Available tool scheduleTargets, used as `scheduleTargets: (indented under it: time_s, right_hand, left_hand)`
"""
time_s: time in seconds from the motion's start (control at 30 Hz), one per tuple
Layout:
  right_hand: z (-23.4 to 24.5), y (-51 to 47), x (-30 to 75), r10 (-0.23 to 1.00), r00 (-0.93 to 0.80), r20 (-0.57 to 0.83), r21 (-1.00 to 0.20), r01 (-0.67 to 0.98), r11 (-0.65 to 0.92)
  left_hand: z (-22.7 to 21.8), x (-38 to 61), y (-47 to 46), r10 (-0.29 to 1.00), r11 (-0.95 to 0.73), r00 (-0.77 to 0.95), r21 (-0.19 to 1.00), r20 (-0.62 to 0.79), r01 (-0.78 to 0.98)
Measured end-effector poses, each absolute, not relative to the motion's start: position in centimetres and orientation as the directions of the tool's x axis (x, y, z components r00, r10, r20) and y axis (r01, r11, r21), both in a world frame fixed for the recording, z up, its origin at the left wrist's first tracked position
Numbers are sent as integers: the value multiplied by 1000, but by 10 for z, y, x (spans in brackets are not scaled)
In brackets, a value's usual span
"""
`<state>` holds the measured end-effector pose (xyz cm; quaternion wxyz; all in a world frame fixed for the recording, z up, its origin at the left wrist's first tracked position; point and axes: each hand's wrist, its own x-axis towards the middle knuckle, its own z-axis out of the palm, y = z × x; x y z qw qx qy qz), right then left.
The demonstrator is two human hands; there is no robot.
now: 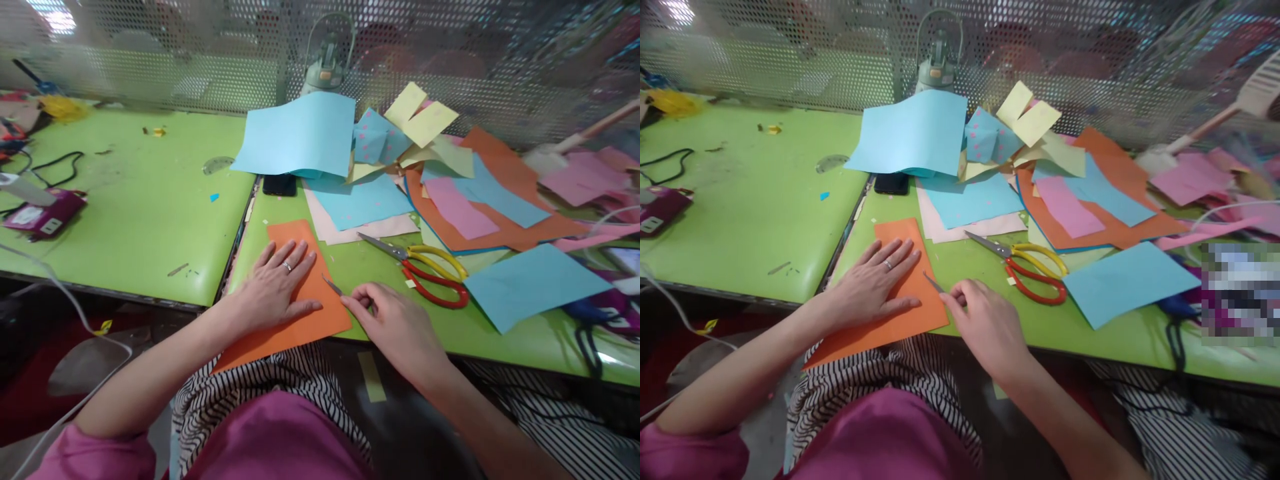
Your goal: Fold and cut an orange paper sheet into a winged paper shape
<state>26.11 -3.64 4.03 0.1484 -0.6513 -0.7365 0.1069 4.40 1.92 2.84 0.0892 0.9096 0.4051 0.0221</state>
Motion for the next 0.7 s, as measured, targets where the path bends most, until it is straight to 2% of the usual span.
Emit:
scheduleTargets:
  time_s: [0.7]
  right_hand:
    - [35, -19, 254, 989, -66, 131, -295, 950, 103]
  left_hand:
    - [25, 44, 20, 736, -664, 677, 193, -2, 722]
